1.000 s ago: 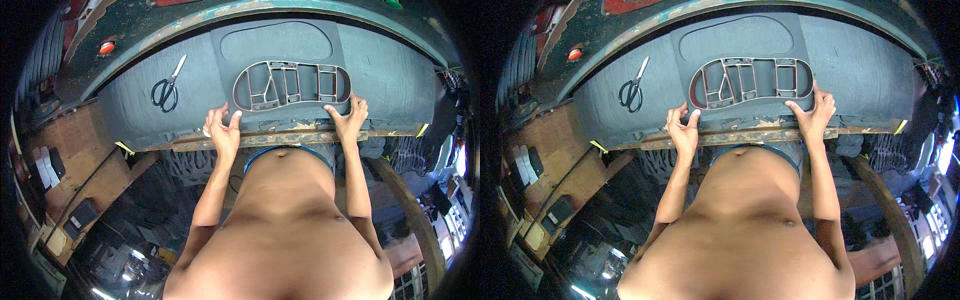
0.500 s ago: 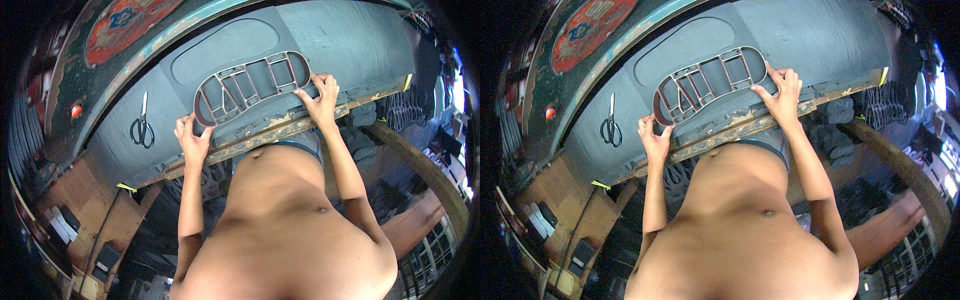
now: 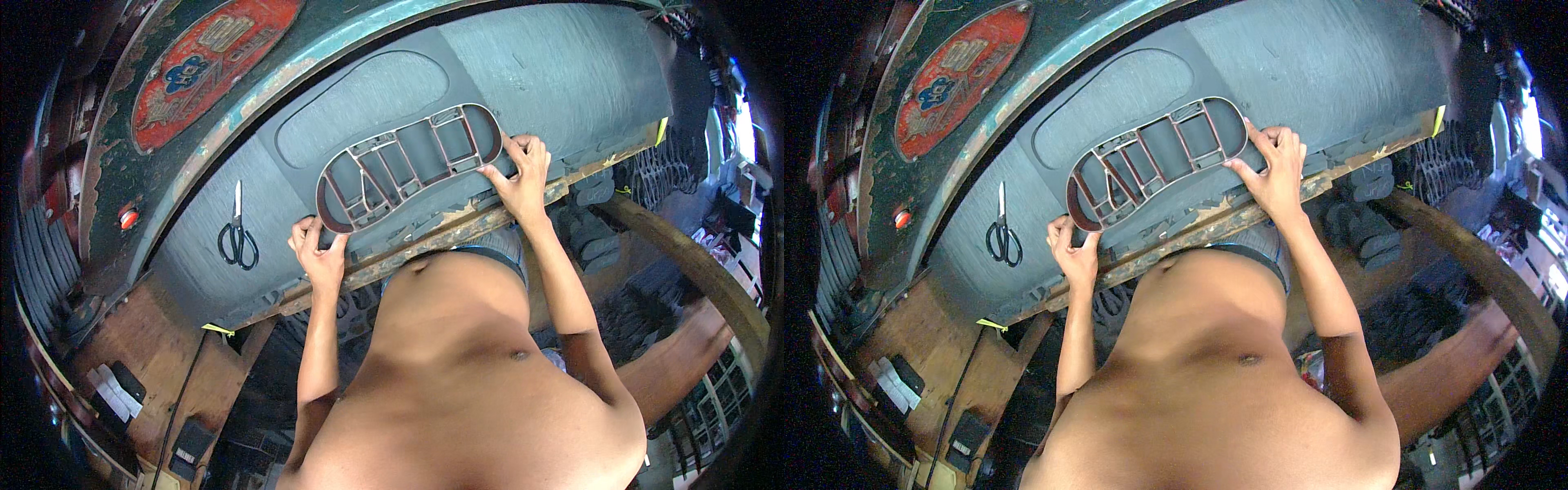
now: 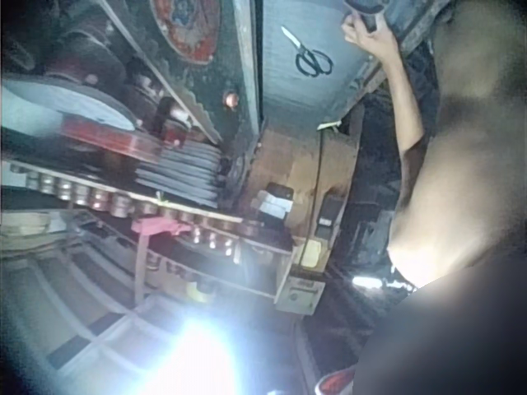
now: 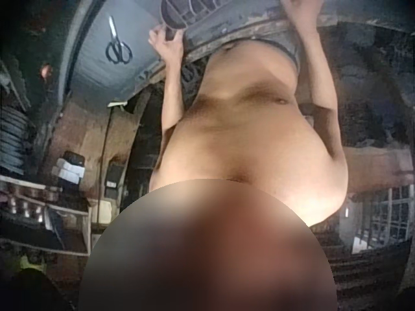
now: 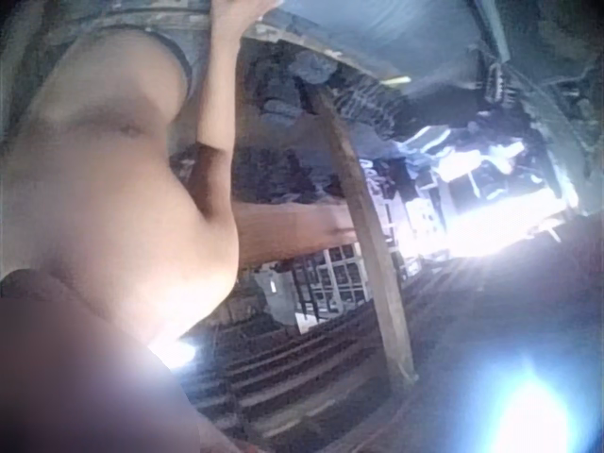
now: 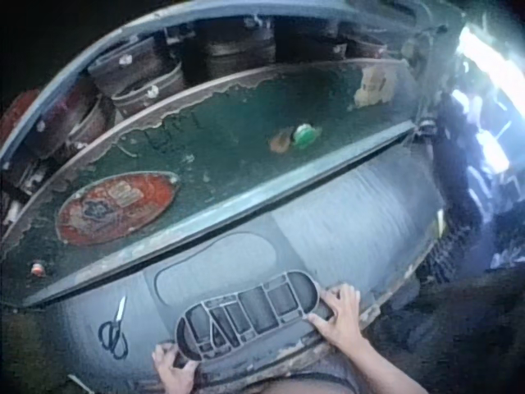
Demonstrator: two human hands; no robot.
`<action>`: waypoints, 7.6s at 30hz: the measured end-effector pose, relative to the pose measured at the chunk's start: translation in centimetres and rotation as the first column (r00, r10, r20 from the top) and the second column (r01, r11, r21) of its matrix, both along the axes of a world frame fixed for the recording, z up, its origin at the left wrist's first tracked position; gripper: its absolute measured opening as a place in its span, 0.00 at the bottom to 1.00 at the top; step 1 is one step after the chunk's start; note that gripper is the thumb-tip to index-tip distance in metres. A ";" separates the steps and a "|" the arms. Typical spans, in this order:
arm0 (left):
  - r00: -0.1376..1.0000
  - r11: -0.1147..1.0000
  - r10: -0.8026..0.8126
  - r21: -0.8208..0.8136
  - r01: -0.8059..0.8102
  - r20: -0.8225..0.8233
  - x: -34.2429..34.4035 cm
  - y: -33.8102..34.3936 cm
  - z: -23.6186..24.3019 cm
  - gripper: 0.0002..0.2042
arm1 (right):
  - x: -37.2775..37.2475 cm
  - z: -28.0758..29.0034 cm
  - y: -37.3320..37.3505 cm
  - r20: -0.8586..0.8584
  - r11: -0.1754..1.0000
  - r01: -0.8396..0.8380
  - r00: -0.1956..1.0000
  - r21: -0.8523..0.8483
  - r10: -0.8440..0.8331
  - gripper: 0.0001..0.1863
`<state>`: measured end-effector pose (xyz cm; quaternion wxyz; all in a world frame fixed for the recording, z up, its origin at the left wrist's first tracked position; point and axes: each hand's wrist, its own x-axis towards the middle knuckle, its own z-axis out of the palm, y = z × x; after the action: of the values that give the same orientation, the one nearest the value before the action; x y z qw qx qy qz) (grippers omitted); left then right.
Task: The person uses scissors to cut a gray rubber sheet into slipper sole shapes, repeatedly aligning a red slipper frame as a template. They trim the cut pieces and place the finished soles on a nearby shelf.
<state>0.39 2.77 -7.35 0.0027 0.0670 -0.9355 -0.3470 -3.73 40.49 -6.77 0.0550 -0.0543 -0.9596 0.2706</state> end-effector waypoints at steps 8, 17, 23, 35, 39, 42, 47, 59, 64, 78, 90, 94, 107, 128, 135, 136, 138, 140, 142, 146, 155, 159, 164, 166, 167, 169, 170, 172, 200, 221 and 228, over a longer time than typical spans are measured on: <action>1.000 0.998 0.028 0.062 -0.029 0.012 -0.2 0.5 1.4 0.30 | -0.2 1.3 0.0 0.112 0.999 -0.048 0.993 0.000 0.047 0.48; 0.811 0.878 0.251 0.228 -0.421 0.529 3.3 0.6 5.5 0.34 | 4.4 4.4 -2.8 0.387 0.966 -0.043 0.911 -0.253 0.142 0.40; 0.866 0.711 0.382 0.495 -0.499 0.324 -4.0 -1.0 -0.6 0.33 | 8.2 2.2 -5.2 0.533 0.840 0.066 0.799 -0.539 0.280 0.37; 0.917 0.441 0.397 0.866 -0.235 0.046 -9.4 -4.5 1.9 0.22 | -1.1 7.1 -6.4 0.307 0.658 -0.326 0.688 -0.679 0.658 0.23; 0.467 0.679 0.730 0.607 -0.413 -0.500 -12.1 -14.0 7.1 0.17 | -13.5 12.1 -1.7 -0.575 0.962 -0.240 0.809 -0.132 0.123 0.33; 0.239 0.739 0.420 0.177 -0.650 -0.876 -15.7 -18.3 11.2 0.24 | -23.5 13.5 1.2 -0.765 0.981 -0.018 0.623 0.191 0.160 0.44; 0.177 0.652 0.408 0.150 -0.743 -0.896 -22.0 -18.2 13.2 0.32 | -30.1 10.8 2.7 -0.916 0.958 0.100 0.331 0.271 0.225 0.51; 0.181 0.589 0.321 0.047 -0.807 -0.930 -19.7 -16.8 15.3 0.25 | -29.9 10.2 3.2 -0.904 0.973 0.051 0.383 0.226 0.190 0.47; 0.394 0.666 0.127 -0.216 -0.714 -0.910 -17.7 -17.3 16.7 0.22 | -29.8 9.9 3.5 -0.894 0.969 0.066 0.403 0.240 0.194 0.47; 0.471 0.678 0.117 -0.276 -0.681 -0.874 -17.8 -17.9 16.3 0.24 | -29.6 9.7 3.6 -0.887 0.968 0.085 0.425 0.235 0.178 0.46; 0.447 0.670 0.122 -0.258 -0.696 -0.886 -18.3 -18.1 15.7 0.24 | -29.6 10.0 3.6 -0.897 0.963 0.096 0.396 0.253 0.196 0.47; 0.430 0.661 0.103 -0.261 -0.703 -0.897 -18.6 -18.1 15.5 0.24 | -29.3 10.4 3.2 -0.896 0.964 0.095 0.400 0.250 0.193 0.46; 0.399 0.660 0.116 -0.230 -0.715 -0.909 -18.9 -18.3 15.0 0.23 | -29.3 10.1 3.7 -0.897 0.957 0.119 0.395 0.266 0.200 0.47; 0.319 0.759 0.233 -0.034 -0.650 -0.919 -20.7 -17.3 12.2 0.26 | -23.3 9.9 -14.0 -0.917 0.928 -0.299 0.258 0.222 0.303 0.46; 0.296 0.789 0.202 -0.023 -0.614 -0.934 -20.0 -17.6 12.1 0.26 | -23.5 9.4 -12.8 -0.913 0.962 -0.227 0.342 0.150 0.222 0.45; 0.300 0.795 0.215 -0.012 -0.606 -0.929 -20.0 -17.5 12.2 0.26 | -23.6 9.3 -12.4 -0.912 0.966 -0.217 0.353 0.137 0.209 0.45; 0.297 0.795 0.218 -0.008 -0.607 -0.930 -19.7 -17.5 12.3 0.24 | -23.6 9.2 -11.7 -0.911 0.973 -0.202 0.369 0.113 0.182 0.44; 0.304 0.787 0.230 -0.007 -0.617 -0.924 -19.4 -17.4 12.6 0.24 | -23.5 9.2 -11.2 -0.912 0.978 -0.189 0.379 0.088 0.155 0.44; 0.302 0.776 0.236 -0.008 -0.631 -0.923 -19.0 -17.2 13.1 0.23 | -23.3 9.4 -10.7 -0.916 0.981 -0.184 0.381 0.060 0.128 0.43; 0.291 0.774 0.244 0.006 -0.633 -0.925 -17.6 -17.0 14.4 0.22 | -22.7 9.6 -10.1 -0.927 0.975 -0.221 0.368 -0.015 0.069 0.42; 0.204 0.810 0.234 0.075 -0.581 -0.950 -14.5 -16.0 17.4 0.19 | -22.9 10.0 -8.0 -0.965 0.919 -0.372 0.262 -0.127 -0.027 0.41; 0.177 0.783 0.247 0.089 -0.616 -0.953 -14.0 -15.5 18.3 0.19 | -23.2 10.6 -7.4 -0.972 0.881 -0.450 0.233 -0.144 -0.040 0.40; 0.187 0.745 0.281 0.091 -0.660 -0.941 -13.2 -14.5 19.1 0.22 | -23.5 11.5 -5.6 -0.973 0.838 -0.530 0.232 -0.129 -0.003 0.39; 0.208 0.736 0.289 0.078 -0.673 -0.935 -12.9 -14.2 19.7 0.22 | -23.8 11.8 -4.7 -0.971 0.832 -0.537 0.239 -0.139 -0.008 0.38; 0.197 0.731 0.284 0.079 -0.677 -0.938 -12.6 -14.1 20.0 0.22 | -24.0 11.9 -4.0 -0.970 0.831 -0.537 0.242 -0.146 -0.014 0.38; 0.156 0.734 0.243 0.076 -0.674 -0.957 -12.2 -14.0 20.7 0.20 | -24.4 12.0 -2.4 -0.966 0.834 -0.527 0.255 -0.165 -0.029 0.38; 0.132 0.688 0.185 0.032 -0.725 -0.974 -11.9 -14.0 21.0 0.20 | -24.4 12.3 -1.3 -0.965 0.850 -0.502 0.260 -0.161 -0.029 0.38; 0.094 0.591 0.090 -0.023 -0.806 -0.991 -11.0 -14.7 21.2 0.17 | -23.7 12.8 1.7 -0.967 0.922 -0.373 0.255 -0.104 -0.006 0.37; 0.255 0.665 0.272 -0.010 -0.747 -0.928 -8.5 -13.6 13.7 0.23 | -18.3 9.9 6.0 -0.969 0.998 0.038 0.244 0.049 0.038 0.34; 0.233 0.641 0.175 -0.069 -0.764 -0.956 -7.0 -14.4 15.0 0.22 | -16.8 11.0 6.2 -0.980 0.996 0.039 0.190 0.075 0.066 0.32; 0.203 0.628 0.098 -0.098 -0.772 -0.974 -6.9 -15.4 14.3 0.20 | -16.5 7.9 6.6 -0.943 0.995 0.049 0.327 0.090 0.069 0.35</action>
<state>-6.48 -12.60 6.97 0.6450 0.1406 -0.7511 0.0017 -20.26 47.12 1.16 0.6026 0.1217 -0.7622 0.2030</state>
